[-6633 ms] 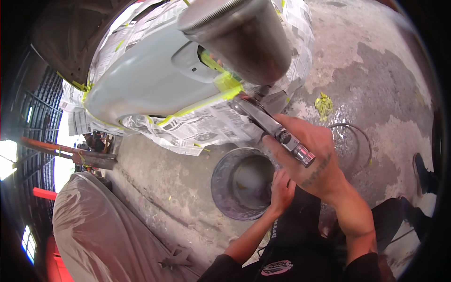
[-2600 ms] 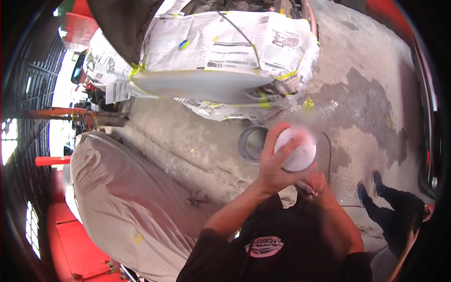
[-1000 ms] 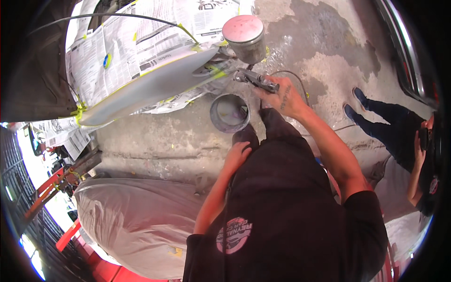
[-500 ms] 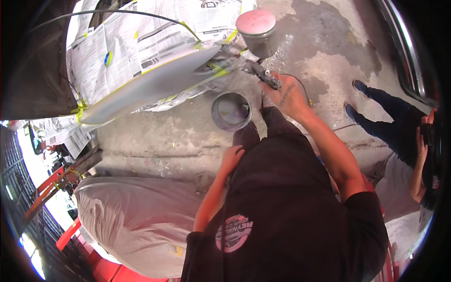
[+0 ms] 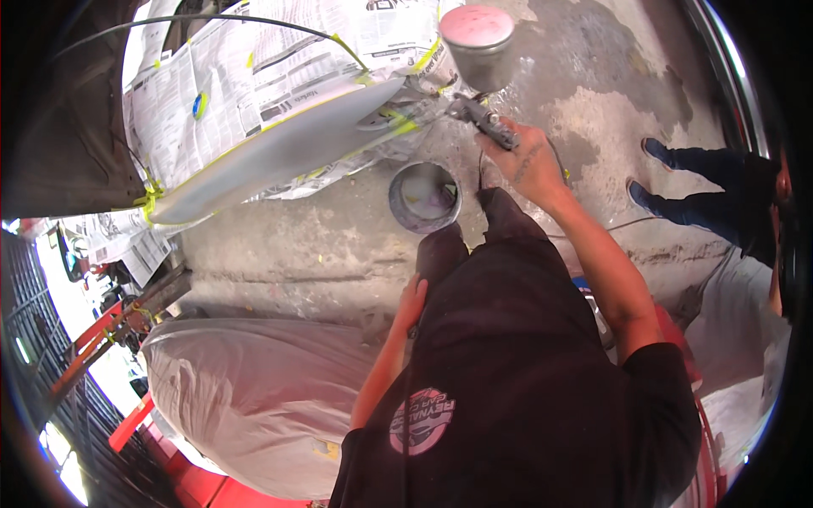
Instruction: The person uses a spray gun to apply paint to a car fender, moving the gun in steady strokes across the surface. They occasionally stop to touch the surface and adjust the masking tape and newspaper protective covering around the fender.
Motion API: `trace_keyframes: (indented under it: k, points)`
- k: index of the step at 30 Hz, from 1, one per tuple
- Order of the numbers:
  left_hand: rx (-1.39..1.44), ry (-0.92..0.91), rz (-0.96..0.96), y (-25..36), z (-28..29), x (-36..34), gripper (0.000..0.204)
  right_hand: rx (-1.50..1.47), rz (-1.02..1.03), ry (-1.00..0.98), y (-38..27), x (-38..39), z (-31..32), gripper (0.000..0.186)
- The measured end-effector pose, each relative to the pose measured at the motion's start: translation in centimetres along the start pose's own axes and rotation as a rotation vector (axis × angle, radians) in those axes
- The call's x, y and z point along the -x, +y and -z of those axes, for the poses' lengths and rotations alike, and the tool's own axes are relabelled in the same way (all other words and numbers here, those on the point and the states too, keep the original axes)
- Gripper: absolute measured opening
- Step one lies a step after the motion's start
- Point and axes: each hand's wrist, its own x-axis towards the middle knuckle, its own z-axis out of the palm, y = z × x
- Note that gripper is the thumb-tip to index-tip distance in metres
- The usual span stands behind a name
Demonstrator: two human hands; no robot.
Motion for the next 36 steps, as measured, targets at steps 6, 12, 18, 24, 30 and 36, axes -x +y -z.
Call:
trace_keyframes:
  k: [6, 12, 18, 24, 30, 36]
  points:
    - [-0.001, 0.016, -0.366, 10.6, 5.0, -3.6, 0.037, 0.115, -0.122, 0.07, -0.5, 1.1, -2.0, 0.045]
    - [0.028, -0.16, -0.487, 9.8, 9.3, -6.4, 0.034, 0.009, -0.105, 0.074, -6.0, 4.6, -9.4, 0.037]
    - [-0.141, -0.17, -0.349, -8.6, 17.4, -9.5, 0.036, -0.053, -0.133, 0.007, -9.5, 7.1, -16.9, 0.047]
    - [-0.48, -0.375, -0.187, -20.0, 25.7, -10.0, 0.045, -0.004, -0.135, 0.224, -11.4, 7.1, -19.0, 0.044]
    - [0.188, -0.767, 0.193, -23.2, 26.3, -6.9, 0.053, 0.237, -0.207, 0.443, -10.6, 6.1, -17.6, 0.033]
    - [0.588, -0.808, 0.523, -21.1, 28.6, -4.2, 0.049, 0.152, -0.198, 0.41, -12.9, 6.3, -20.4, 0.035]
